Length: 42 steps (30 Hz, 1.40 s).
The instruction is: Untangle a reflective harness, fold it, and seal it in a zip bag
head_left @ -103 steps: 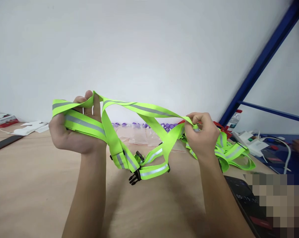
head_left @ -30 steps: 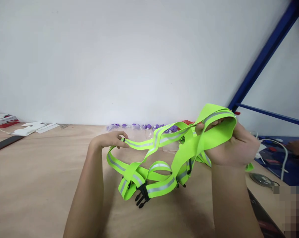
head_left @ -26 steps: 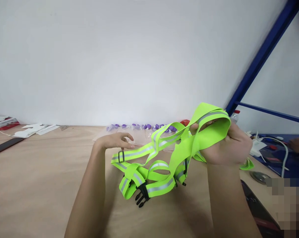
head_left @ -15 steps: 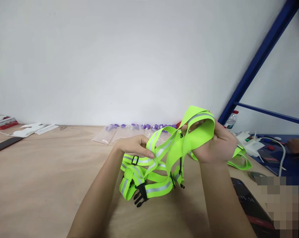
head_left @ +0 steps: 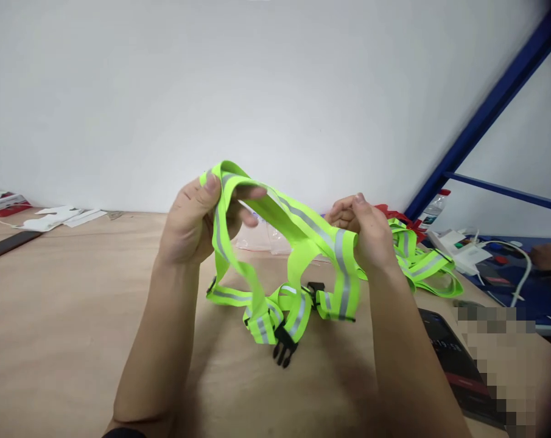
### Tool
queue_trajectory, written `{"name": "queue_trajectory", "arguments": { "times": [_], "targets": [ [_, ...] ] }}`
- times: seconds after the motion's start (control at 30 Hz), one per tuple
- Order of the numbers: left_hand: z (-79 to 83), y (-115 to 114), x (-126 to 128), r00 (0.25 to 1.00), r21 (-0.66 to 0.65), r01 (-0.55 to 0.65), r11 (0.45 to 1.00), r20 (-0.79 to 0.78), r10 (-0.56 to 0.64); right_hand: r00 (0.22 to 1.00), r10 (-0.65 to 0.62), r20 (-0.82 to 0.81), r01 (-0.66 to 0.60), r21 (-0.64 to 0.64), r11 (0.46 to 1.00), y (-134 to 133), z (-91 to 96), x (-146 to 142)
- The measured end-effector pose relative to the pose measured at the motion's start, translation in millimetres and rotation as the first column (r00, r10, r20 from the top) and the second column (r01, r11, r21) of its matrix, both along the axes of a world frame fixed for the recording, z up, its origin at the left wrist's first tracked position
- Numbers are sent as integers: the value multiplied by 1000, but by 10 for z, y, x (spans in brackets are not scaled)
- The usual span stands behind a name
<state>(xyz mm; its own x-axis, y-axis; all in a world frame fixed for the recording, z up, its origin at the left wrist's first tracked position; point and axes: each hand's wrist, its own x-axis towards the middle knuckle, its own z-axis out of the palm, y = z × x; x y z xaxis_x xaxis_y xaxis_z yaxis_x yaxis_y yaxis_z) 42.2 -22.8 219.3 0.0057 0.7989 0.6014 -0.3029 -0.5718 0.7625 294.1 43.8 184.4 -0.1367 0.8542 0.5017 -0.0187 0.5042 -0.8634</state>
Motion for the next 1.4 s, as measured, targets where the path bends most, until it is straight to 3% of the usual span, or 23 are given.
{"name": "queue_trajectory", "arguments": {
  "times": [0.13, 0.2, 0.3, 0.37, 0.47, 0.6, 0.73, 0.83, 0.9, 0.97, 1.03, 1.1, 1.17, 1.2, 1.27, 1.33, 1.4],
  "targets": [
    [110, -140, 55, 997, 33, -69, 997, 49, 68, 995, -34, 97, 18, 167, 986, -151, 36, -137],
    [118, -168, 54, 996, 69, -55, 996, 71, 50, 995, 29, 100, -47, 177, 983, -258, 73, -173],
    [131, -223, 45, 995, 116, -65, 991, 80, 56, 929, 329, 168, -341, 47, 939, -419, 130, -197],
    [154, -279, 62, 995, 142, -89, 986, 54, 82, 858, 451, 246, -457, -36, 889, -511, 156, -217],
    [197, -369, 142, 991, 123, -133, 983, 20, 132, 781, 521, 345, -509, -132, 850, -624, 167, -288],
    [227, -434, 307, 974, 70, -210, 975, 103, 203, 699, 584, 413, -533, -244, 810, -743, 123, -492],
    [220, -418, 365, 960, 97, -265, 959, 121, 253, 575, 594, 563, -571, -244, 784, -718, 16, -698],
    [223, -393, 252, 941, 125, -333, 935, 107, 321, 535, 707, 463, -680, -260, 685, -561, -48, -672],
    [238, -384, 120, 941, 113, -332, 937, 108, 320, 600, 758, 254, -717, -248, 651, -445, -46, -542],
    [256, -383, -22, 946, 127, -320, 939, 106, 308, 721, 689, 64, -665, -215, 716, -359, -4, -367],
    [271, -390, -138, 943, 161, -333, 929, 79, 325, 833, 553, 6, -541, -201, 817, -315, 58, -201],
    [280, -410, -206, 928, 193, -373, 907, 65, 368, 936, 345, 75, -330, -159, 930, -306, 115, -81],
    [282, -445, -223, 901, 205, -432, 878, 71, 427, 983, 46, 180, -49, 11, 999, -322, 155, -10],
    [282, -467, -217, 889, 209, -458, 864, 73, 453, 969, -102, 223, 73, 134, 988, -336, 169, 13],
    [276, -518, -195, 865, 223, -498, 838, 56, 499, 896, -319, 308, 190, 383, 904, -370, 190, 55],
    [267, -570, -177, 831, 240, -547, 802, 38, 555, 789, -448, 420, 175, 547, 819, -387, 205, 105],
    [260, -617, -177, 770, 227, -629, 744, 52, 636, 665, -539, 517, 153, 611, 776, -355, 204, 166]
  ]
}}
